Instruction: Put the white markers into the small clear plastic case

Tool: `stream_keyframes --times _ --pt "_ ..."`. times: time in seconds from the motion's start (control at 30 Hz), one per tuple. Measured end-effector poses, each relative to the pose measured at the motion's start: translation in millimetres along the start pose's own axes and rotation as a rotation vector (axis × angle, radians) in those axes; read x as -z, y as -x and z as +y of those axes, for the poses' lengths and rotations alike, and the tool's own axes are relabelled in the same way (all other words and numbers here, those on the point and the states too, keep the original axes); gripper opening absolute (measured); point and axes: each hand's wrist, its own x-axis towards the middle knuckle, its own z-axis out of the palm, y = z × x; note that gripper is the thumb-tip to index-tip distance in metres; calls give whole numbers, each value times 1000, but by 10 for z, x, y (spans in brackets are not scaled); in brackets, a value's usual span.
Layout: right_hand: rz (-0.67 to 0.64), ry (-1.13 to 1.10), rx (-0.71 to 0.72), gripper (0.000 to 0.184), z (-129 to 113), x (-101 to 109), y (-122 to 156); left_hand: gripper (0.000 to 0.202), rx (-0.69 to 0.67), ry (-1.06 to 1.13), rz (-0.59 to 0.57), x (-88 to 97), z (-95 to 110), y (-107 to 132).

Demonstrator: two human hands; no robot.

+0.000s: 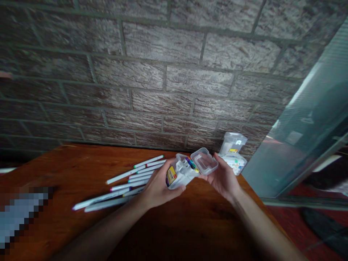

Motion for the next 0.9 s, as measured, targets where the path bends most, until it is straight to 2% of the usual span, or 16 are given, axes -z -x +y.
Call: stream_keyframes --times 0.27,0.5,0.77,0.9 --pt "44 102 73 44 -34 -106 -136 77 27 -29 37 -15 39 -44" --pt "121 380 235 49 42 -123 -328 67 62 -53 38 -36 95 -77" --pt "103 732 416 46 6 -314 -300 63 66 -188 104 -40 147 -128" --pt "85 856 489 43 9 -341 -287 60 68 -242 149 -64 166 -182"
